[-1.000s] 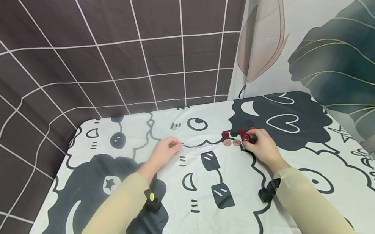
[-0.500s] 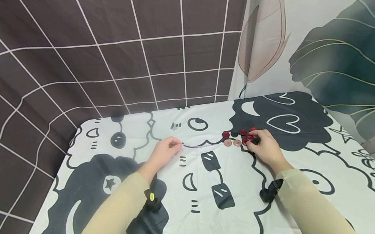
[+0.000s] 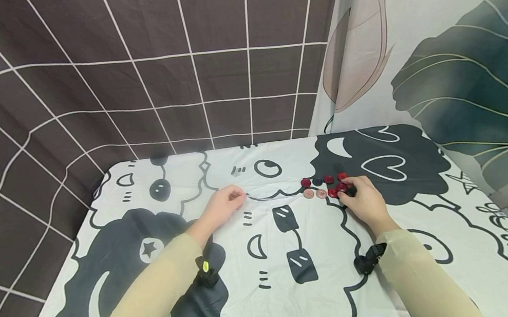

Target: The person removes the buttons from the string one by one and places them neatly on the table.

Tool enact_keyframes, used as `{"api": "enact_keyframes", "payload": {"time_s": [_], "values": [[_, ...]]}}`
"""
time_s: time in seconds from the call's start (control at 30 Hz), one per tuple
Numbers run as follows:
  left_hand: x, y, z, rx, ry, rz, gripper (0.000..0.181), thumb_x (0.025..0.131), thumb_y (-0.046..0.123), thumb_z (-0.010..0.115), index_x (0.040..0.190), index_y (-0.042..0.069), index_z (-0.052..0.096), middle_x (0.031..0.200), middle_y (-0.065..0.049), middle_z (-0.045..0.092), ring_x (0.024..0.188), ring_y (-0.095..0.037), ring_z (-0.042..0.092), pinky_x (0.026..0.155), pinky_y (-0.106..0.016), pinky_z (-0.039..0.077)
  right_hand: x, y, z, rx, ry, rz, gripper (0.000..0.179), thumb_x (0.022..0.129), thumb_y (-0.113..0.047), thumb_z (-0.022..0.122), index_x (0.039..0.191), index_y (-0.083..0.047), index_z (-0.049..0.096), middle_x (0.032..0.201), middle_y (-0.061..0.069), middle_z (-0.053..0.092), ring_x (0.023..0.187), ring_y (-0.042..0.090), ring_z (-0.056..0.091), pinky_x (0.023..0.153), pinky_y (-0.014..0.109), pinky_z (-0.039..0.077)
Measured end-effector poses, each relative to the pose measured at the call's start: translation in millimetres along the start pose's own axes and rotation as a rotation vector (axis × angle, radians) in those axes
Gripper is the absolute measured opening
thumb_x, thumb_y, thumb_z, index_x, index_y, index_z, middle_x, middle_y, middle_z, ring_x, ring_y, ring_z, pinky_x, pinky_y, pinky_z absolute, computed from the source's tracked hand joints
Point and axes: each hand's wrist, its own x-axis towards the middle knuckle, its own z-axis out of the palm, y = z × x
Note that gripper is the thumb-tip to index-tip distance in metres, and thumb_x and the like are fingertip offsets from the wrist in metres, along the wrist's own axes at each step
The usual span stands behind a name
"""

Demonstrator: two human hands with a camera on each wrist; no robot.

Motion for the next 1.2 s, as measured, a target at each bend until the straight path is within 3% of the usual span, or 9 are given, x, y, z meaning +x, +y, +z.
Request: {"api": "enact_keyframes", "payload": {"time_s": [0.17, 0.83, 1.2], "values": [[0.4, -1.2, 0.8, -0.005, 0.004, 0.002, 0.006, 0.091, 0.022, 0.062, 0.093, 0.017, 0.065, 0.082, 0.006, 0.063, 0.076, -0.011, 0.057, 0.071, -0.027, 0.047, -0.5, 3.6, 0.2, -0.009, 0.006, 0.011, 0.044, 0.087, -0.021, 0.061, 0.122, 0.004, 0.052, 0.12, 0.025, 0.046, 0.109, 0.042, 0.046, 0.092, 0.058, 0.036], [1.1, -2.0, 0.9, -0.001, -0.007, -0.014, 0.007, 0.092, 0.023, 0.062, 0.094, 0.018, 0.065, 0.086, 0.007, 0.063, 0.079, -0.012, 0.055, 0.072, -0.028, 0.047, -0.3, 8.9, -0.3, -0.104, -0.041, 0.06, 0.042, 0.089, -0.024, 0.062, 0.119, 0.004, 0.053, 0.118, 0.026, 0.047, 0.108, 0.043, 0.049, 0.088, 0.058, 0.04], [2.5, -4.0, 0.9, -0.008, -0.011, -0.008, 0.006, 0.091, 0.023, 0.062, 0.093, 0.018, 0.065, 0.084, 0.007, 0.063, 0.077, -0.013, 0.055, 0.07, -0.028, 0.047, 1.4, 9.1, -4.7, -0.088, -0.101, 0.075, 0.043, 0.089, -0.028, 0.061, 0.118, 0.003, 0.054, 0.111, 0.024, 0.049, 0.099, 0.039, 0.051, 0.084, 0.056, 0.041]]}}
